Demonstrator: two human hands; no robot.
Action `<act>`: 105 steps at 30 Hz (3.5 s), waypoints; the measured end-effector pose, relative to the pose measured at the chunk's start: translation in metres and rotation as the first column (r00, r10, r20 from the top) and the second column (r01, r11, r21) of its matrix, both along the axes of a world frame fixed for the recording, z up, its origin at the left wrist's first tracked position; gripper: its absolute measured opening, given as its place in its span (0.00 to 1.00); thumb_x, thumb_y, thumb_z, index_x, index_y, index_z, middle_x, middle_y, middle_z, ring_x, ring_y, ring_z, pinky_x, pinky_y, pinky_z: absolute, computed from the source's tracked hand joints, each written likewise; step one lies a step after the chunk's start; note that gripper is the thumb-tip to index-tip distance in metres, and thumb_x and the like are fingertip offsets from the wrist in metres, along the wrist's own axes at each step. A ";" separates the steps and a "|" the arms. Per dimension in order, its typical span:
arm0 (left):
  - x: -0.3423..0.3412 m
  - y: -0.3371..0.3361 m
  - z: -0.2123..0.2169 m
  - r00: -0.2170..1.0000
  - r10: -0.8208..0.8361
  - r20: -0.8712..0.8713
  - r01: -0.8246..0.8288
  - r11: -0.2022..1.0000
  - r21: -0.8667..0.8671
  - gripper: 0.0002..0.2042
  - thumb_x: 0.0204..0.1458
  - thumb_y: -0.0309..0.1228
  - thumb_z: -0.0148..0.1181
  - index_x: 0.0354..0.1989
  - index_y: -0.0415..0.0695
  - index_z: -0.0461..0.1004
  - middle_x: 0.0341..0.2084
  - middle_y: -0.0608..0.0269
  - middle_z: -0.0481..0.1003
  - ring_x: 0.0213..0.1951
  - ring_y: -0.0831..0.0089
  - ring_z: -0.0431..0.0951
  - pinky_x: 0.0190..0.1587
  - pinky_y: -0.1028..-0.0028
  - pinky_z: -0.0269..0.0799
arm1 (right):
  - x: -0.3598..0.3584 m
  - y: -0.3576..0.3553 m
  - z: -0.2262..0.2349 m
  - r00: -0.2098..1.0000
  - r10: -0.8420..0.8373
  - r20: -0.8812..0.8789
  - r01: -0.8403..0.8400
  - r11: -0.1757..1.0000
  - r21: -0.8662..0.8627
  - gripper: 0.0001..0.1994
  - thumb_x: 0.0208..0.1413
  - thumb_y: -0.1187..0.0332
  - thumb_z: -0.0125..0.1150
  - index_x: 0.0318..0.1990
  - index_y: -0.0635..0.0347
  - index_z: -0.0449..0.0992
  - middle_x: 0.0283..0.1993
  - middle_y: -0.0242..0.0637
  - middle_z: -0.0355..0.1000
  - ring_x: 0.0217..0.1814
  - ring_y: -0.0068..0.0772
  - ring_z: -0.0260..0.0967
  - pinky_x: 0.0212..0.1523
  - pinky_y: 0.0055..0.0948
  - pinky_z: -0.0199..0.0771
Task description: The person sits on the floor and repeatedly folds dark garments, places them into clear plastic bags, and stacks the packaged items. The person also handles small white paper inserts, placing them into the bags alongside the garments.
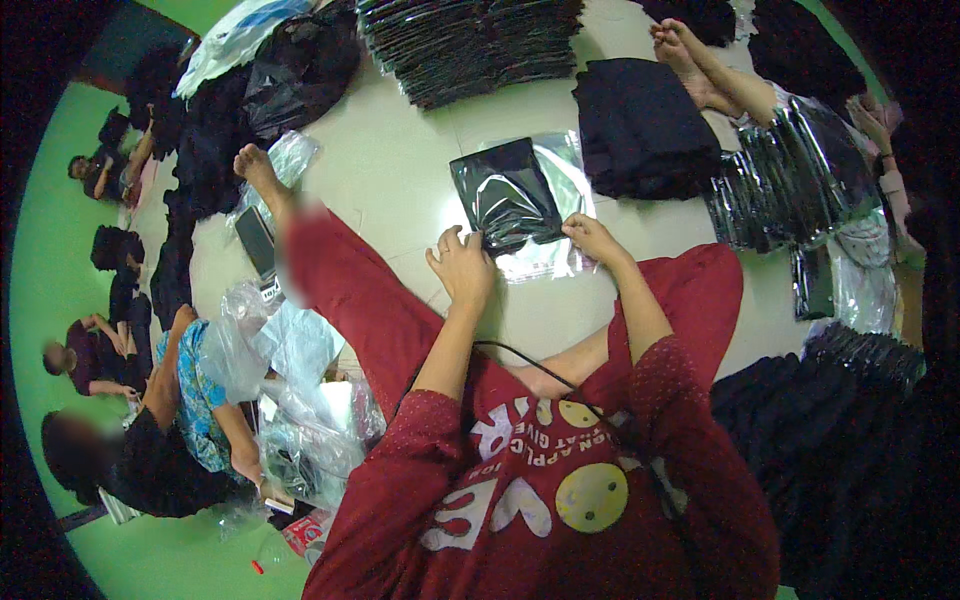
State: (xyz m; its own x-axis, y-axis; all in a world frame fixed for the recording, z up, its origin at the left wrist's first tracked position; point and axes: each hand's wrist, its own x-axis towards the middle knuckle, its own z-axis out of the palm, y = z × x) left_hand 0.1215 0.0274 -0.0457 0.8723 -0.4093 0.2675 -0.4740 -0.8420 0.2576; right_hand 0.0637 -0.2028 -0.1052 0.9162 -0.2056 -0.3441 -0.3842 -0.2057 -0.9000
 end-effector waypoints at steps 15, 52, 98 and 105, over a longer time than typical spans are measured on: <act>0.005 -0.064 -0.020 0.866 -0.465 -0.184 0.498 0.838 0.222 0.29 0.51 0.55 0.41 0.62 0.61 0.51 0.63 0.67 0.47 0.65 0.62 0.43 0.58 0.40 0.38 | -0.008 -0.015 0.032 0.982 0.133 -0.137 -0.129 0.991 0.040 0.14 0.56 0.70 0.45 0.50 0.56 0.68 0.21 0.33 0.67 0.16 0.22 0.63 0.17 0.23 0.65; -0.035 -0.029 -0.025 0.981 -0.185 -0.065 0.191 0.975 0.115 0.36 0.44 0.62 0.46 0.62 0.59 0.54 0.63 0.52 0.46 0.64 0.51 0.44 0.54 0.34 0.37 | -0.019 -0.031 0.037 0.990 0.071 0.125 -0.043 0.975 -0.219 0.22 0.52 0.75 0.48 0.57 0.57 0.59 0.47 0.45 0.68 0.47 0.34 0.66 0.47 0.27 0.65; -0.022 0.290 0.039 0.474 0.875 0.101 -0.817 0.480 -0.320 0.33 0.39 0.40 0.64 0.52 0.34 0.61 0.49 0.42 0.62 0.55 0.52 0.60 0.56 0.62 0.54 | -0.036 -0.030 0.024 0.978 0.194 0.076 -0.166 0.946 -0.279 0.21 0.53 0.76 0.46 0.56 0.56 0.59 0.36 0.42 0.73 0.38 0.30 0.70 0.41 0.28 0.68; -0.024 0.273 0.081 0.812 0.584 -0.012 -0.473 0.646 -0.599 0.10 0.41 0.30 0.59 0.25 0.36 0.68 0.21 0.53 0.68 0.26 0.61 0.67 0.35 0.70 0.64 | -0.034 -0.020 0.016 0.986 0.156 -0.063 -0.165 0.965 -0.204 0.21 0.53 0.74 0.48 0.56 0.58 0.60 0.34 0.43 0.73 0.34 0.31 0.70 0.38 0.28 0.69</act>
State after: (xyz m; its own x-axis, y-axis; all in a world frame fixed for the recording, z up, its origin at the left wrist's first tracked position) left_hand 0.0980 0.3003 0.0352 0.8104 0.3764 0.4490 -0.0749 -0.6935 0.7166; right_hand 0.0294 -0.2233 -0.0893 0.9271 -0.1286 -0.3522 -0.3711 -0.4483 -0.8132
